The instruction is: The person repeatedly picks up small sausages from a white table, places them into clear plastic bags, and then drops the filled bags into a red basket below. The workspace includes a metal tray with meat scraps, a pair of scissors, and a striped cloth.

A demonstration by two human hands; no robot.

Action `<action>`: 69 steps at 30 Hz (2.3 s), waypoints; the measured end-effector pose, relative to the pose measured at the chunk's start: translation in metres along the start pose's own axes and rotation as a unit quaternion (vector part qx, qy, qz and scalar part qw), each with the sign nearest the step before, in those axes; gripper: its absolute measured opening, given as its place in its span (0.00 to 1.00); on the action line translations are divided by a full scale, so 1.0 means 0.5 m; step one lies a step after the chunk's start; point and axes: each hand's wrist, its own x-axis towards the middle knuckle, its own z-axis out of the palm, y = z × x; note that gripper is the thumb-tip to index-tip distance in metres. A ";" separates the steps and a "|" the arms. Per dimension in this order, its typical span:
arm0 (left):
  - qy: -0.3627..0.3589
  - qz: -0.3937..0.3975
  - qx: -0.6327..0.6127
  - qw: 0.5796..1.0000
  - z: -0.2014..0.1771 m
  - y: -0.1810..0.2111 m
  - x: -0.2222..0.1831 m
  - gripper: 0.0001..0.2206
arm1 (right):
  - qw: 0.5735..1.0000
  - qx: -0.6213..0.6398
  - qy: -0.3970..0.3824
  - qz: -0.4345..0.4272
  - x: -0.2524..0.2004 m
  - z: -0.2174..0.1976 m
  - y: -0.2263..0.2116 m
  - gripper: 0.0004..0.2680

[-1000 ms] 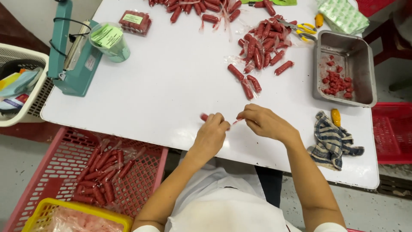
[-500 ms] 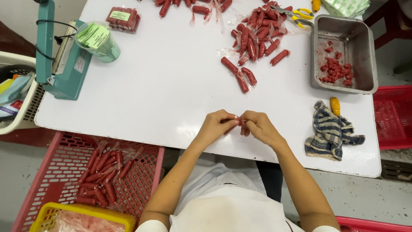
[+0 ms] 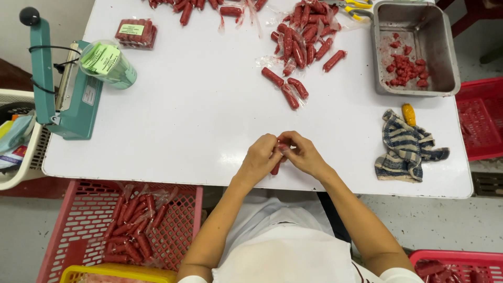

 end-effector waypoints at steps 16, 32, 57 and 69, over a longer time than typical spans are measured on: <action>0.056 -0.008 0.036 0.998 0.021 -0.011 -0.013 0.07 | 0.980 -0.162 -0.016 -0.111 -0.004 -0.020 0.024 0.06; 0.084 -0.110 -0.116 0.983 0.106 0.027 0.025 0.08 | 0.949 0.146 0.220 0.172 0.019 -0.001 0.103 0.06; -0.103 -0.448 0.491 0.740 -0.350 -0.078 -0.254 0.20 | 0.827 -0.556 0.078 -0.013 0.305 -0.152 0.203 0.11; -0.109 -0.149 0.010 0.983 0.019 -0.049 0.200 0.23 | 0.897 -0.432 0.060 0.073 0.314 -0.171 0.198 0.09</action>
